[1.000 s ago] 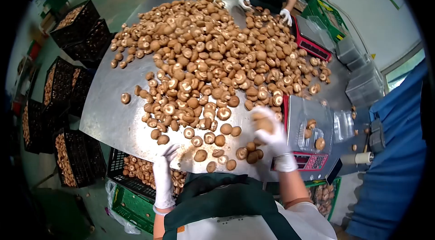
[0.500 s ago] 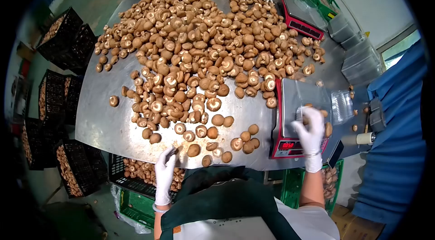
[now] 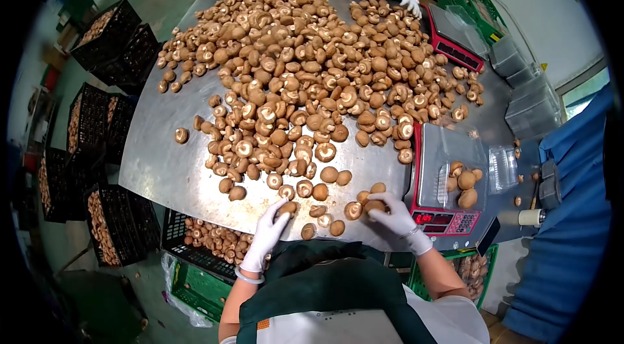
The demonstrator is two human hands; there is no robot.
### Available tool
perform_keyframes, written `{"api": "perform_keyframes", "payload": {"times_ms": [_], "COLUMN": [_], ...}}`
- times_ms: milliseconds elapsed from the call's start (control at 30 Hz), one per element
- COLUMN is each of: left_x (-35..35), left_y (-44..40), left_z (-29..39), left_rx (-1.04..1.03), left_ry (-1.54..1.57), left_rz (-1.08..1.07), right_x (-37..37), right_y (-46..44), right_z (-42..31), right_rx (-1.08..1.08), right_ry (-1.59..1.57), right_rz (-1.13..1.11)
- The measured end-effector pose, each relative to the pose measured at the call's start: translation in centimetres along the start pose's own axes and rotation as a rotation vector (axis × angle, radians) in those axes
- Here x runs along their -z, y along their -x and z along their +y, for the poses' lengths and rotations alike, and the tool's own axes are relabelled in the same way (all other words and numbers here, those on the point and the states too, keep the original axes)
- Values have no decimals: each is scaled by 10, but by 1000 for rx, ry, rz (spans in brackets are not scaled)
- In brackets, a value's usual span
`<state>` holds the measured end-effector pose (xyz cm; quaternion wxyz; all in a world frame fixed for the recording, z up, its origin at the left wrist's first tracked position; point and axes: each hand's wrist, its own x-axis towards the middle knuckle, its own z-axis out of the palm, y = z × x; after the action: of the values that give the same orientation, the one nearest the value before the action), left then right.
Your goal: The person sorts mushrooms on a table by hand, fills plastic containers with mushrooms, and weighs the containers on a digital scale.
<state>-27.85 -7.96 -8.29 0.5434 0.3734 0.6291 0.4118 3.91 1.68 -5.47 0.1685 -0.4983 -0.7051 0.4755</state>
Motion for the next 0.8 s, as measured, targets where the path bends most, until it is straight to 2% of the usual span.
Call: {"api": "perform_keyframes", "payload": {"times_ms": [33, 67, 133, 200, 267, 300, 333, 400, 433, 500, 533, 600, 633, 667, 733, 767, 800], "left_x": [3, 6, 8, 7, 10, 14, 17, 24, 28, 41, 49, 64, 74, 85, 101, 102, 101], "left_y": [-5, -3, -2, 1, 2, 3, 4, 13, 18, 30, 38, 52, 59, 67, 78, 80, 80], "left_z": [-6, -11, -9, 0, 0, -8, -13, -8, -4, -11, -6, -10, -12, -16, -28, -31, -27], "left_rx": [62, 107, 210, 213, 218, 217, 216, 176, 158, 127, 94, 36, 15, -3, -1, -37, -78], "left_ry": [206, 395, 727, 770, 808, 828, 849, 812, 816, 829, 804, 765, 670, 574, -294, -459, -625], "left_rz": [-22, -61, -131, -116, -119, -125, -131, -22, 26, 114, 141, 338, 384, 428, 639, 690, 740], "right_x": [6, 12, 8, -6, -16, -15, -22, -35, -41, -50, -50, -50, -43, -40, -37, -36, -36], "right_y": [-5, -11, -18, -34, -48, -55, -68, -87, -95, -104, -106, -112, -116, -116, -115, -113, -108], "right_z": [-12, -6, -19, 1, 26, -5, -12, -21, -29, -42, -41, -39, -40, -36, -20, -11, -9], "right_rx": [-202, -298, -313, -326, -354, -324, -323, 360, 361, 471, 470, 355, 261, 262, 93, 1, 1], "right_ry": [-417, -538, -1066, -1119, -1053, -875, -873, -43, -44, 721, 719, 579, 455, 458, -317, -569, -565], "right_rz": [-64, -113, -41, -14, -63, -89, -87, 108, 112, 108, 114, -63, -161, -157, -248, -319, -307]}}
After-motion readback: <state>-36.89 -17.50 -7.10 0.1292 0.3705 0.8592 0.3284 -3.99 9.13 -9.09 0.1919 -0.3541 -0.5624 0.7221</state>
